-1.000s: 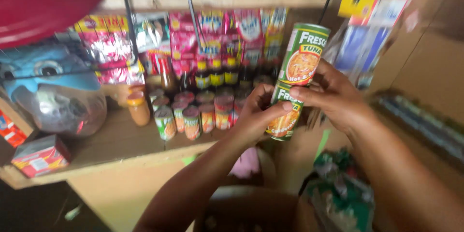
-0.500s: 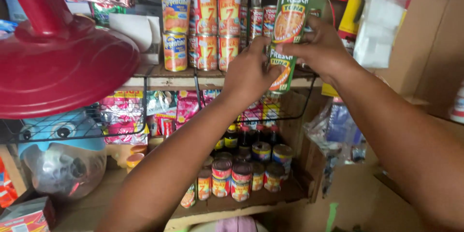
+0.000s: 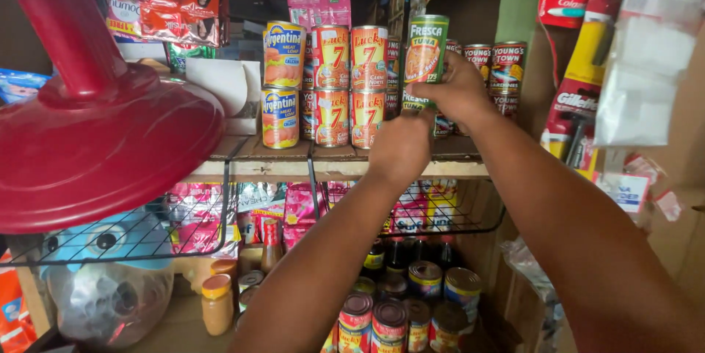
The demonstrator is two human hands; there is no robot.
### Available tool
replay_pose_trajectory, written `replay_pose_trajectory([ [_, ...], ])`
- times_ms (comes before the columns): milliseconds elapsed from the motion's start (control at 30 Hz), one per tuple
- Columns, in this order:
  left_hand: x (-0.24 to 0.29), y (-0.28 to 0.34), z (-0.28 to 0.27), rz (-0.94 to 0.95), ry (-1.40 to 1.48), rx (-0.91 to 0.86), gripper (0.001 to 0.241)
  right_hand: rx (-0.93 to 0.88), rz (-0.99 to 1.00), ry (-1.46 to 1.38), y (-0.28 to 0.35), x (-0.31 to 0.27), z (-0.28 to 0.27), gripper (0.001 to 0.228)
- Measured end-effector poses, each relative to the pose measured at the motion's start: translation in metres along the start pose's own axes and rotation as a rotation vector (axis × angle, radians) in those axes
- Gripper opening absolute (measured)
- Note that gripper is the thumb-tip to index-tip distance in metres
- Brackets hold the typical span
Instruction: The recorder organizes canned food products on a grocery store shelf, taking them from a cardboard box on the floor and neatly stacking them on the store display shelves.
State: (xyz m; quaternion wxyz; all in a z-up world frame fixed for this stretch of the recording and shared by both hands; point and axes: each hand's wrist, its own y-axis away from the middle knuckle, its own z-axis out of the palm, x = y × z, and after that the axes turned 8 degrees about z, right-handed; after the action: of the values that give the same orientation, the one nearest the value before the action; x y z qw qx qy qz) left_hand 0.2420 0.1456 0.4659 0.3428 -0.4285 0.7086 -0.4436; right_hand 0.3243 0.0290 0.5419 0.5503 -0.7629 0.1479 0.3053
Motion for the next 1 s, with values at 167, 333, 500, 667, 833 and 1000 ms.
replay_pose_trajectory([
  [167, 0.01, 0.0, -0.008, -0.064, 0.017, -0.08, 0.014, 0.031, 0.127, 0.05, -0.002, 0.009, 0.007, 0.067],
  [333, 0.009, -0.004, -0.003, -0.045, -0.045, -0.133, 0.026, 0.051, 0.1, 0.046, -0.012, 0.024, 0.007, 0.077],
  [500, 0.005, -0.004, 0.001, -0.033, -0.055, -0.15, 0.027, 0.042, 0.052, 0.011, -0.014, 0.043, 0.005, 0.072],
  [667, 0.003, -0.004, 0.006, -0.05, -0.049, -0.172, 0.029, 0.065, 0.088, 0.192, 0.006, 0.034, 0.007, 0.071],
  [833, 0.005, -0.004, 0.004, -0.084, -0.029, -0.172, 0.026, 0.131, 0.037, 0.714, 0.021, 0.026, 0.004, 0.062],
  [1000, 0.0, 0.001, 0.01, 0.045, -0.007, -0.044, 0.024, 0.21, -0.251, 0.656, 0.024, 0.066, -0.014, 0.043],
])
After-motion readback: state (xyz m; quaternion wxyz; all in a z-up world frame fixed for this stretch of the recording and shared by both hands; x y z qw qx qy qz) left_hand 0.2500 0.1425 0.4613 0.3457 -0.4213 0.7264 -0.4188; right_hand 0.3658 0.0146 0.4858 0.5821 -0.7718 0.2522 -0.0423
